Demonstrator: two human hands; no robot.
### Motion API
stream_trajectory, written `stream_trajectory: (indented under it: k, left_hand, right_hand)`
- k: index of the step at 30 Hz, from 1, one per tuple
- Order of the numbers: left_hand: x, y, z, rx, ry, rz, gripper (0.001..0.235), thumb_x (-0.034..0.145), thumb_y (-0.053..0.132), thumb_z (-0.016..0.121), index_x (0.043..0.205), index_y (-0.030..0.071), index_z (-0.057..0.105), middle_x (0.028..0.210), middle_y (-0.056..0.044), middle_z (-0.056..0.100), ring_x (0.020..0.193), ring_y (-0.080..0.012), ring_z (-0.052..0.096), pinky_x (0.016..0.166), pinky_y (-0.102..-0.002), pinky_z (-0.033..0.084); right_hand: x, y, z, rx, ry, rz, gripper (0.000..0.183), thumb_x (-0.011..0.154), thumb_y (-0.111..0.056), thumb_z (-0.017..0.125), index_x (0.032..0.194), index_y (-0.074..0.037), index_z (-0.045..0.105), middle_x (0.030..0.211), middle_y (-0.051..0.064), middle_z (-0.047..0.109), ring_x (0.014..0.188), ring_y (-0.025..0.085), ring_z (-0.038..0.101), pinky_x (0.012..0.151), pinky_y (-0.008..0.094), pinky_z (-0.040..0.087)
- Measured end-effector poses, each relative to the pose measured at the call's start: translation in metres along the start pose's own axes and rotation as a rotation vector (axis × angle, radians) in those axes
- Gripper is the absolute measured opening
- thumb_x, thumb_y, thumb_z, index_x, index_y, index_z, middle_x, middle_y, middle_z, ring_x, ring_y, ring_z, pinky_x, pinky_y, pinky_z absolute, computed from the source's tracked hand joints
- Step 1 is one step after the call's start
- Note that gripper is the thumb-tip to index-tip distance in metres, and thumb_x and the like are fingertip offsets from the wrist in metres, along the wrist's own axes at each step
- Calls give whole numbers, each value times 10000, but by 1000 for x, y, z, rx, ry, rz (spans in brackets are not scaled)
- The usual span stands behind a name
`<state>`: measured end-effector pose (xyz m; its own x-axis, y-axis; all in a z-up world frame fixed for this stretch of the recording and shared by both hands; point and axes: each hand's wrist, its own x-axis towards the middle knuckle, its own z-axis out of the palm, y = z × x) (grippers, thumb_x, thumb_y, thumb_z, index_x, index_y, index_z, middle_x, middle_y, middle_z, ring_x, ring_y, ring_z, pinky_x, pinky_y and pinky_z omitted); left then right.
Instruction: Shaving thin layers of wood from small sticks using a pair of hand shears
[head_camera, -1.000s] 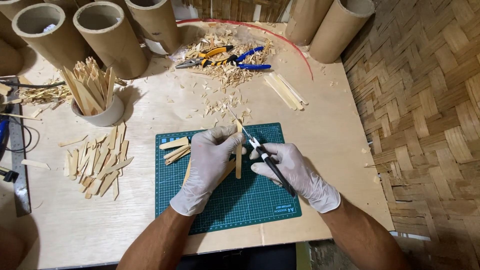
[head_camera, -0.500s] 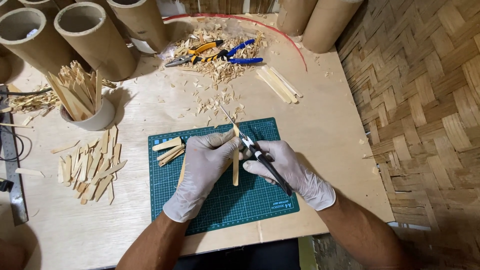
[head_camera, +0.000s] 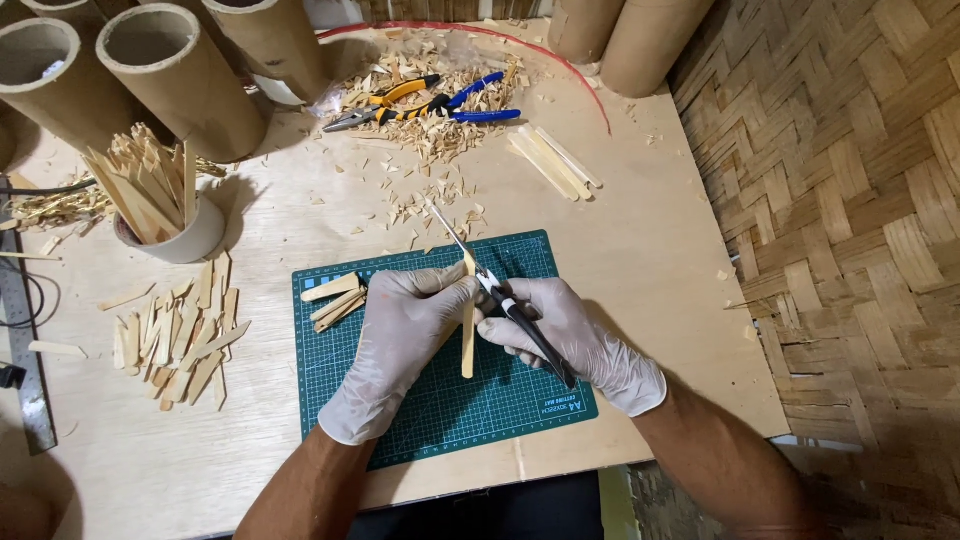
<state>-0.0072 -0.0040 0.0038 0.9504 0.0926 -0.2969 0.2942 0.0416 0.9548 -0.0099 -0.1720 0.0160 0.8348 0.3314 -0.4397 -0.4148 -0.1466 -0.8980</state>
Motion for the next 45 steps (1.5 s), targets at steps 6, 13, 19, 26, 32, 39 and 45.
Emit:
stream_trajectory:
  k: [6,13,19,26,32,39,45]
  left_hand:
    - [1,5,-2,-34,-16,19,267,768,32,865,1012,-45,788,776,-272,761,773,-200,659,671,-313,613]
    - [6,3,-3,-152,69,61,239,803,42,815,1016,-57,771,803,-215,777,724,-183,708,698,-327,635]
    - [6,8,-2,-463,101,133,186,877,24,745,965,-61,604,955,-256,764,829,-253,759,799,-357,653]
    - [11,-1,-15,-250,-40,147,149,879,67,755,926,-6,635,888,-181,744,844,-220,738,766,-362,638]
    - [1,1,-12,290,-410,-19,95,829,155,784,896,89,771,822,-95,793,791,-192,743,779,-343,620]
    - [5,-20,11,260,-249,170,134,840,208,844,911,96,829,706,-94,779,647,-123,717,600,-238,594]
    - [11,-10,-4,58,-30,235,60,876,95,776,865,36,782,729,-137,769,592,-147,705,550,-253,574]
  right_hand:
    - [1,1,0,23,37,67,280,802,-171,845,948,12,690,486,107,543,360,122,521,323,205,437]
    - [18,27,4,167,78,-92,353,810,-128,824,1108,7,690,605,165,647,478,161,651,422,260,569]
    - [23,33,5,259,233,-321,539,765,-68,838,1266,18,660,870,211,739,737,247,742,688,342,639]
    - [17,6,-3,447,424,-431,337,807,0,782,1103,-10,620,849,147,696,677,181,683,588,278,606]
    - [31,15,-29,379,484,-558,455,796,25,798,1217,1,627,830,74,641,677,108,652,592,227,609]
    - [38,34,-21,217,303,-480,535,769,20,818,1278,-22,660,796,134,722,636,122,688,584,241,623]
    - [37,48,-24,272,194,-271,421,791,-74,822,1165,34,661,752,192,699,592,201,689,475,290,595]
